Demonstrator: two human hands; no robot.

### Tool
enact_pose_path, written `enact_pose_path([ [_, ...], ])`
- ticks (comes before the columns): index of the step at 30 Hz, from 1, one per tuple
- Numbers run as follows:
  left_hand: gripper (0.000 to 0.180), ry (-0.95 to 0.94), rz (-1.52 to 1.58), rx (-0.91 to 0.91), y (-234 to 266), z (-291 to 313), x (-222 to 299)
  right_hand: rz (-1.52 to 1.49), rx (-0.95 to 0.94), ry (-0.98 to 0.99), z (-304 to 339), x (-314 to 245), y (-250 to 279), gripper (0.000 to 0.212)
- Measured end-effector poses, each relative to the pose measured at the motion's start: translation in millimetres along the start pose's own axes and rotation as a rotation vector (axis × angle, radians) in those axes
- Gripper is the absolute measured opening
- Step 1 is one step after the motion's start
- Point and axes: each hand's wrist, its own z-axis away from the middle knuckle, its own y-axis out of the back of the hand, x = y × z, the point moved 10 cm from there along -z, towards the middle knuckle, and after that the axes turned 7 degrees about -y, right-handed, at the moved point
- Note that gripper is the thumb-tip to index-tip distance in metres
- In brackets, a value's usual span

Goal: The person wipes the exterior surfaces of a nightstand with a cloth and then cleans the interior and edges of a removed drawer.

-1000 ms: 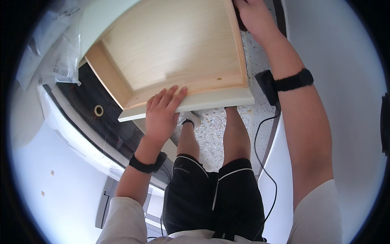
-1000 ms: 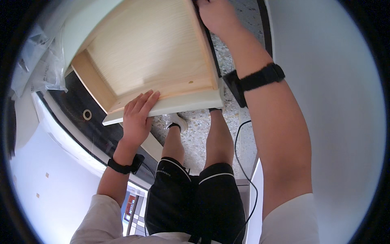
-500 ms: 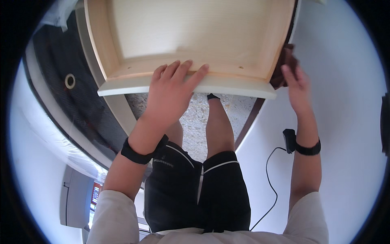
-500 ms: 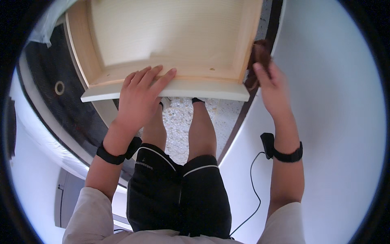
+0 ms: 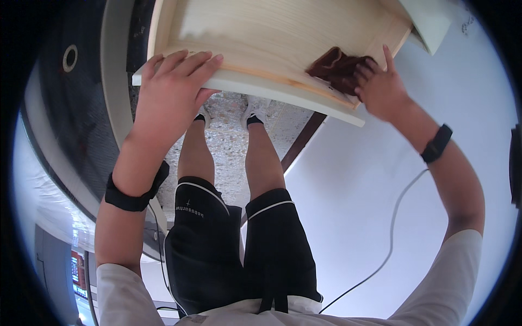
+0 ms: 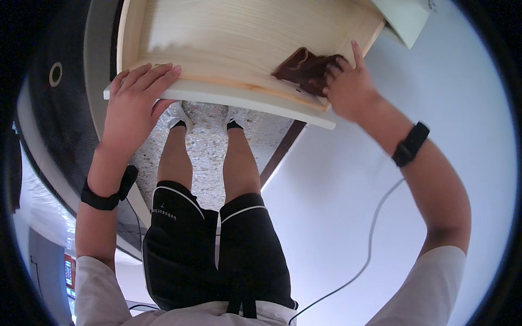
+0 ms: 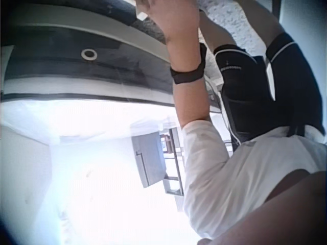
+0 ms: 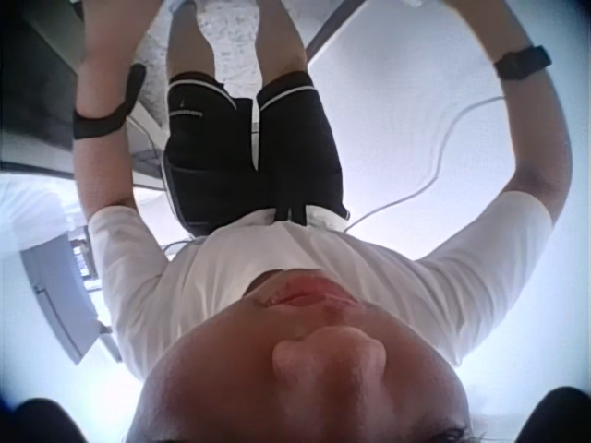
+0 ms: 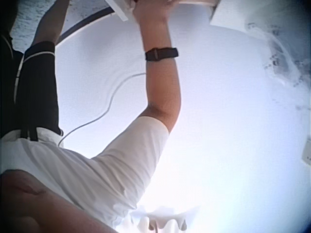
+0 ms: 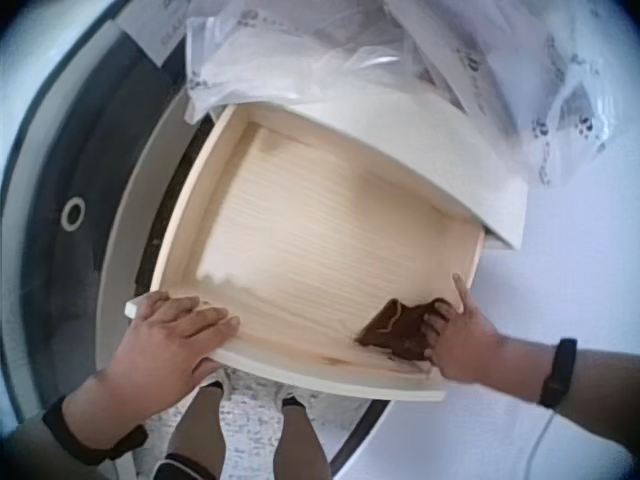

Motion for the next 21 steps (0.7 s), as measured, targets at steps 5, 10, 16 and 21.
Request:
enact_pose_path([
  [5, 0.054, -0.010, 0.021, 0.097, 0, 1, -1, 0.117, 0.030, -0.320, -45, 104, 0, 0.045],
  [10, 0.055, 0.006, -0.018, 0.121, 10, 2, 7, 0.078, -0.031, -0.571, -60, 125, 5, 0.048],
  [16, 0.058, -0.013, -0.090, 0.136, 0, -1, -2, 0.114, 0.284, -0.333, -49, 87, -11, 0.039],
  [21, 0.059, 0.023, -0.064, 0.125, -6, 2, -8, -0.218, 0.087, 0.075, -39, 13, -8, 0.025],
])
